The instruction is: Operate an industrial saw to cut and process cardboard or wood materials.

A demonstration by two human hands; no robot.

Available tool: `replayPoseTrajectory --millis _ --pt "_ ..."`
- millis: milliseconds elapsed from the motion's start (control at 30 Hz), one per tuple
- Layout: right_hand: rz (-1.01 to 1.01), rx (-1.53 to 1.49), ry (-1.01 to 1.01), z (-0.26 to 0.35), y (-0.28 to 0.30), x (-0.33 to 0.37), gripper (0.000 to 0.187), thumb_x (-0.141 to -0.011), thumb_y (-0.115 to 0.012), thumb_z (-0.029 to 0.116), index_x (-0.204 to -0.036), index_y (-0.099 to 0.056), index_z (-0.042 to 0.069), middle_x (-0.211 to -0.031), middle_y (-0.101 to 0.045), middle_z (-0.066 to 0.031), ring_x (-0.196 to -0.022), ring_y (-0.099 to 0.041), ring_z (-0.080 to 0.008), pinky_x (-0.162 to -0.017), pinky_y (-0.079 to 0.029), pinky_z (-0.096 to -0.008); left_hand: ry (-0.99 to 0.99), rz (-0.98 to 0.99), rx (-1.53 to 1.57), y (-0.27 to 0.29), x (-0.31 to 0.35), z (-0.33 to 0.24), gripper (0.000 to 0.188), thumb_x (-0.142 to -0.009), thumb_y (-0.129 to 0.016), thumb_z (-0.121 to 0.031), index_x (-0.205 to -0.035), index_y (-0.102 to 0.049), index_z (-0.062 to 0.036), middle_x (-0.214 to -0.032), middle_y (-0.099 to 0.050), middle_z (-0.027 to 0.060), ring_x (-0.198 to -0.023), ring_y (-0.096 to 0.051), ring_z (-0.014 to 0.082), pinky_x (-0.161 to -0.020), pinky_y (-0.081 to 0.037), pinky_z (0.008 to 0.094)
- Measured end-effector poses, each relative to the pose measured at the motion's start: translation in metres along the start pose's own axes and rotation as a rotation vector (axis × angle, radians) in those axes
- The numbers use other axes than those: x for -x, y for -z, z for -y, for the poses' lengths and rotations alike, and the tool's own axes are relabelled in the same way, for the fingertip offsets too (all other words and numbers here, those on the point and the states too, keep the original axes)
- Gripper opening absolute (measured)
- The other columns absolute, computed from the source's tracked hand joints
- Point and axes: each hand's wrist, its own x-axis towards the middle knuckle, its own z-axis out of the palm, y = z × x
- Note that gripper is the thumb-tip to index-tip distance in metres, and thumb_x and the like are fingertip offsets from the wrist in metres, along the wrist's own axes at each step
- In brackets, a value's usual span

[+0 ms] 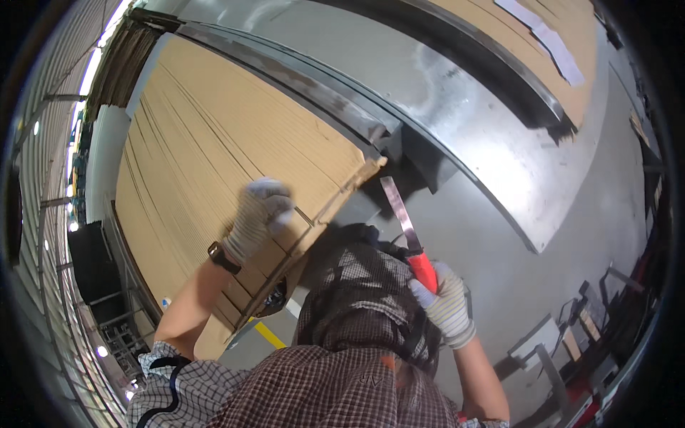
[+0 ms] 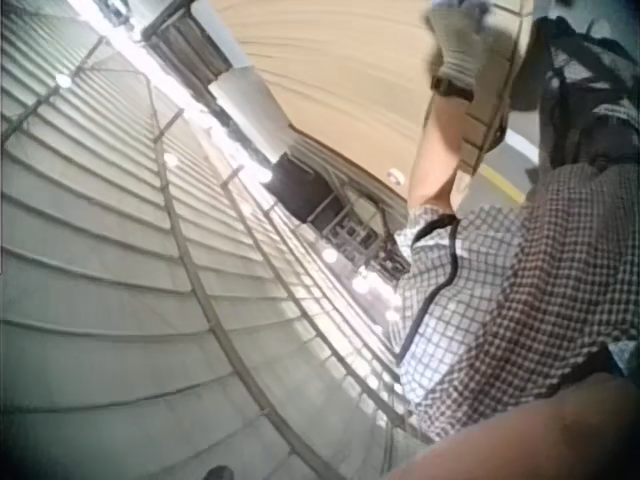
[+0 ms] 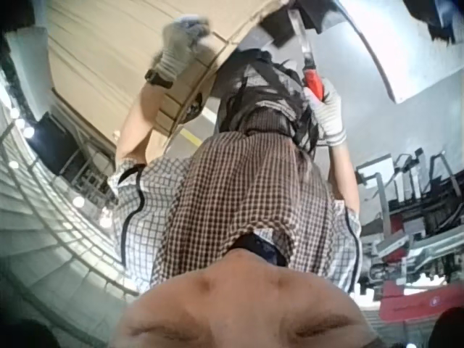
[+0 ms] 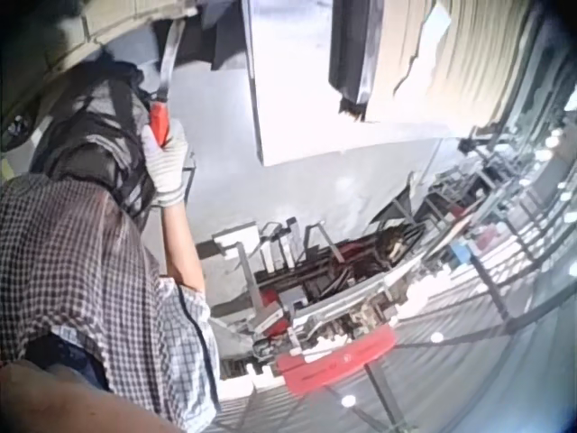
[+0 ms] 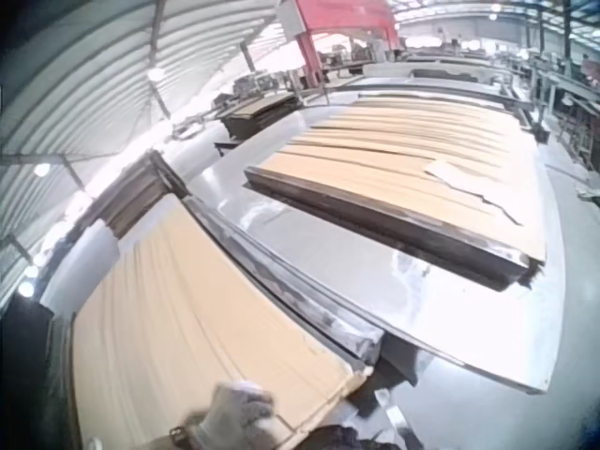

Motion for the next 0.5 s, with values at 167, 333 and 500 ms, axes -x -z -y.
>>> replayPoseTrajectory --millis 167,333,500 --pt "-0.026 -0.085 -0.078 0.049 -0.008 -0.062 0.031 -0.088 -0.069 0.012 -0.117 -0.061 0.001 -0.098 -0.065 -0.0005 -0.087 -0.056 -0.0065 -0.081 -0.046 -0.024 0.185 -0.248 -0.454 0.034 -0.026 0.037 0.046 -0.063 -0.074 -0.021 -0.103 -0.06 -0.0029 -0.113 -0.057 0.0182 -0.104 -0.055 0.0364 -0.089 -0.044 0.0478" --pt "-0.134 0.13 0.279 0.116 -0.031 -0.145 0.03 -0.092 -0.065 0.011 -0.119 -0.059 0.0 -0.093 -0.061 0.0004 -0.084 -0.055 -0.0072 -0.078 -0.047 -0.0236 0.732 0.179 -0.264 0.04 -0.038 0.048 0.074 -0.076 -0.07 -0.024 -0.133 -0.038 0.0096 -0.14 -0.039 0.0295 -0.131 -0.037 0.0451 -0.109 -0.03 0.0529" --pt "0.058 0.051 0.153 0.138 -0.05 -0.234 0.031 -0.094 -0.063 0.012 -0.121 -0.057 0.0 -0.094 -0.063 -0.0014 -0.084 -0.059 -0.008 -0.076 -0.049 -0.0234 0.46 -0.32 -0.448 0.048 -0.03 0.098 0.085 -0.079 -0.069 -0.027 -0.143 -0.027 0.0094 -0.15 -0.028 0.0284 -0.14 -0.027 0.0417 -0.115 -0.02 0.0519"
